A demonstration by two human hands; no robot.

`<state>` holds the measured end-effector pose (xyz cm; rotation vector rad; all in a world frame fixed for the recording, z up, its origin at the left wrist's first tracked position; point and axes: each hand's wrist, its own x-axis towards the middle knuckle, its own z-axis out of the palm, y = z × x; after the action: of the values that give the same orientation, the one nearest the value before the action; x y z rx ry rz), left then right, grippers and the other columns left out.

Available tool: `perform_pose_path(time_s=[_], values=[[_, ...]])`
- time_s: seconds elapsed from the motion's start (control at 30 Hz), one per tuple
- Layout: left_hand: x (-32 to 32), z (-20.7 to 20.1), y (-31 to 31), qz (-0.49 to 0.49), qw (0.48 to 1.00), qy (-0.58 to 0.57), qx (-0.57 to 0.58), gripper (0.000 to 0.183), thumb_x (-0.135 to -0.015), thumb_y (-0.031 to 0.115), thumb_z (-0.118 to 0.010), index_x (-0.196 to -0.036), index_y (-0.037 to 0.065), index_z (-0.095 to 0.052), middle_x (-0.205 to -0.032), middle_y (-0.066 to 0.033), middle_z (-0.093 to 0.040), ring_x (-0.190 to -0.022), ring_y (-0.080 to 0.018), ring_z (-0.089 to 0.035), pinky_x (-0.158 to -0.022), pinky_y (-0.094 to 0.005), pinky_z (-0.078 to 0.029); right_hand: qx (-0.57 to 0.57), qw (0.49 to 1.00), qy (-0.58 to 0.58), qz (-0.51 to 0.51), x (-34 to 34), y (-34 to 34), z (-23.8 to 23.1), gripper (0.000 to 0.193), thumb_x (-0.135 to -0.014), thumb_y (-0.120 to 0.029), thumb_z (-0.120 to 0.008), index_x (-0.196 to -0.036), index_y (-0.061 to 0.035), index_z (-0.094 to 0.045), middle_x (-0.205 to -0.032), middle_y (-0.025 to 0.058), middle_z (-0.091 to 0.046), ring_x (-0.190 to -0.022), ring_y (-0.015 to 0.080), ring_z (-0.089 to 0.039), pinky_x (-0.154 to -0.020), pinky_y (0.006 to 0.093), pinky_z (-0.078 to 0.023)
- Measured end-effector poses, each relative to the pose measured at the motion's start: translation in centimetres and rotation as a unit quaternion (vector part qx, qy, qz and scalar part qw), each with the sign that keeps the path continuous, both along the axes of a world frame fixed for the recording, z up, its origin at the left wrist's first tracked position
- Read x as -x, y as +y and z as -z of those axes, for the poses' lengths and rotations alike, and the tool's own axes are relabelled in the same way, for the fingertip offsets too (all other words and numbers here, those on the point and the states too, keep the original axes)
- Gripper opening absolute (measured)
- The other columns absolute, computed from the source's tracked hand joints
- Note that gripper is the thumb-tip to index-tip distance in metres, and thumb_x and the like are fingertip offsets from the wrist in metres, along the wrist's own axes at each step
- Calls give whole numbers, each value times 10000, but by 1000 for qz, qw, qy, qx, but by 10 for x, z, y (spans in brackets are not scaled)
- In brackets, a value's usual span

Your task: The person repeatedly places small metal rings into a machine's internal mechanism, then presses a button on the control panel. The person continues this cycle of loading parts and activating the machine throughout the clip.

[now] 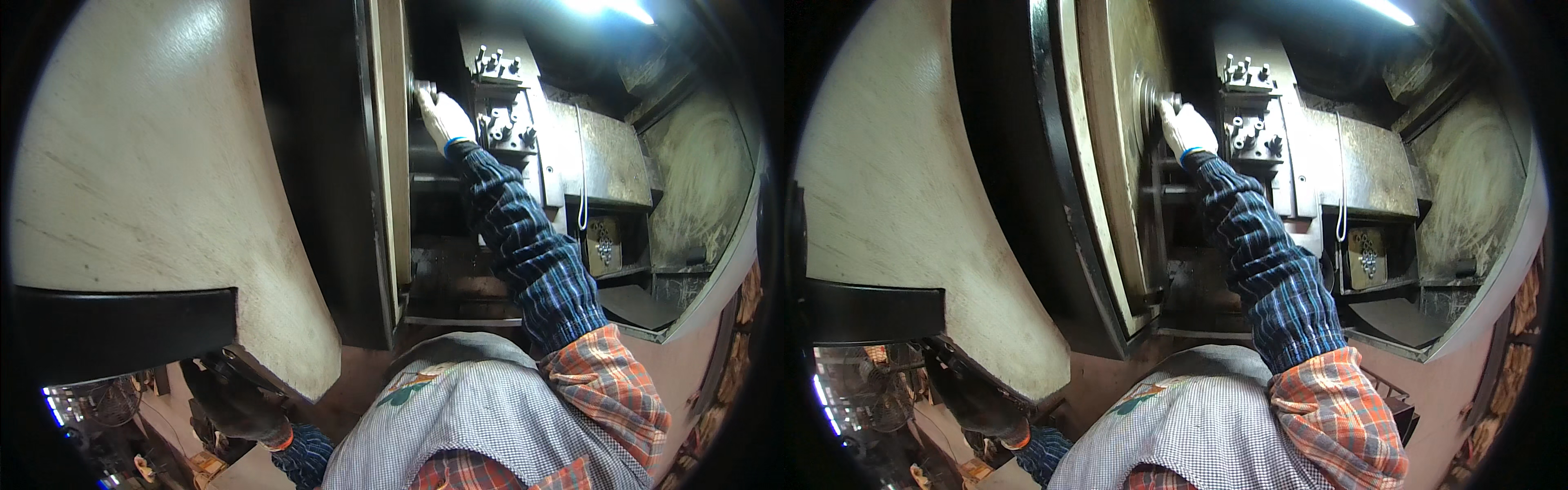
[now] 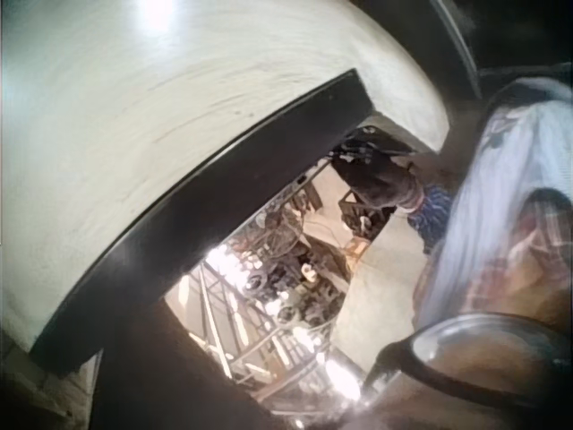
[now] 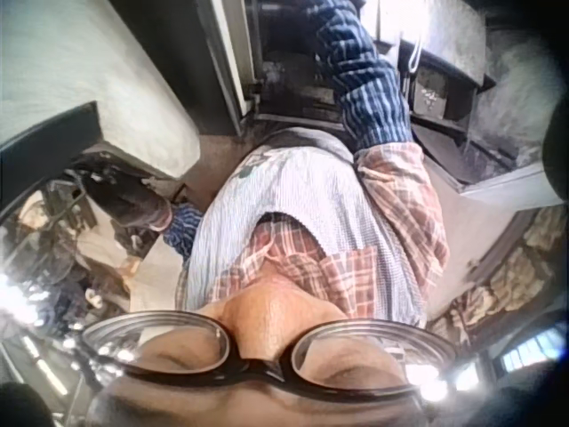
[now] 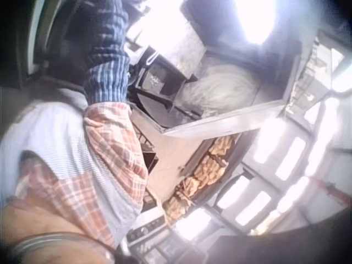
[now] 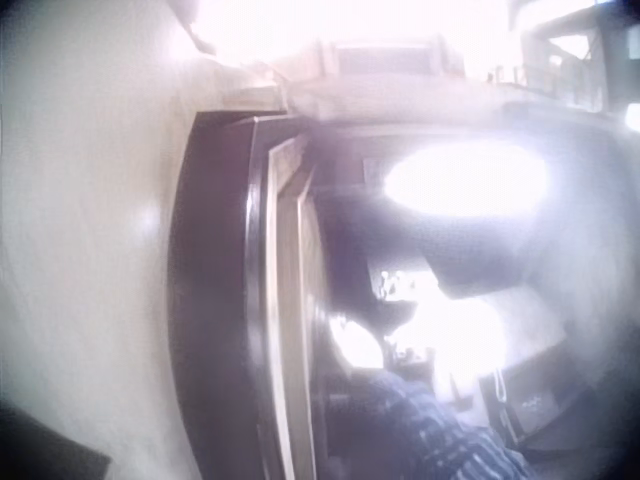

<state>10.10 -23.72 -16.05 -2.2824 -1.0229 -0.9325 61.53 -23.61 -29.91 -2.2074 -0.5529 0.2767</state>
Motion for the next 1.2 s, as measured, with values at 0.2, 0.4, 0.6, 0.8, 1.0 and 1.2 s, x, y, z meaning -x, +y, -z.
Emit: perform_pose_path(time_s=[0.2, 0.4, 0.6, 0.8, 1.0, 1.2], values=[[-9, -8, -9, 119, 987, 64, -82, 402, -1015, 230, -541, -1343, -1, -518, -1304, -282, -585, -1133, -418, -637, -848, -452, -593, 25, 996, -80, -29, -6, 4, 12, 809, -972, -638, -356, -1349, 71, -452, -1124, 303, -668, -1092, 421, -645, -946, 477, -490], [4, 4, 0, 183, 960, -164, 134, 527, -1002, 376, -513, -1335, -31, -557, -1319, -271, -584, -1174, -406, -620, -959, -500, -531, -23, 999, -20, -9, 46, -38, 4, 891, -998, -594, -391, -1531, 76, -145, -986, 275, -699, -911, 400, -687, -818, 466, -530], [7, -2, -6, 23, 988, -92, 118, 510, -1048, 356, -433, -1357, -42, -516, -1317, -241, -582, -1162, -366, -616, -956, -478, -529, 148, 956, -54, -248, 194, -148, 101, 442, -1003, -425, -485, -1184, -34, -581, -1078, 230, -682, -906, 375, -687, -786, 475, -546], [-11, 2, -9, -10, 988, -148, 38, 494, -1000, 350, -536, -1188, -95, -637, -1147, -277, -666, -966, -379, -693, -801, -452, -596, 385, 854, 273, -219, 221, -172, 243, 589, -965, -475, -498, -1390, -70, -546, -1435, 194, -530, -1327, 368, -504, -1120, 443, -391], [22, 0, 14, 86, 993, -70, 38, 448, -1006, 300, -564, -1238, -80, -610, -1235, -261, -631, -1057, -359, -668, -846, -426, -583, 219, 966, 134, -30, 163, -150, 274, 529, -994, -427, -465, -1459, -175, -458, -1330, 209, -605, -1236, 374, -580, -1029, 499, -469], [24, -5, 34, 240, 971, 5, 7, 420, -1011, 249, -591, -1289, -66, -583, -1323, -244, -597, -1148, -338, -644, -892, -399, -570, 311, 932, 133, -127, 177, -198, 227, 501, -996, -451, -461, -1286, -70, -609, -1278, 196, -629, -1207, 356, -582, -1029, 436, -465]])
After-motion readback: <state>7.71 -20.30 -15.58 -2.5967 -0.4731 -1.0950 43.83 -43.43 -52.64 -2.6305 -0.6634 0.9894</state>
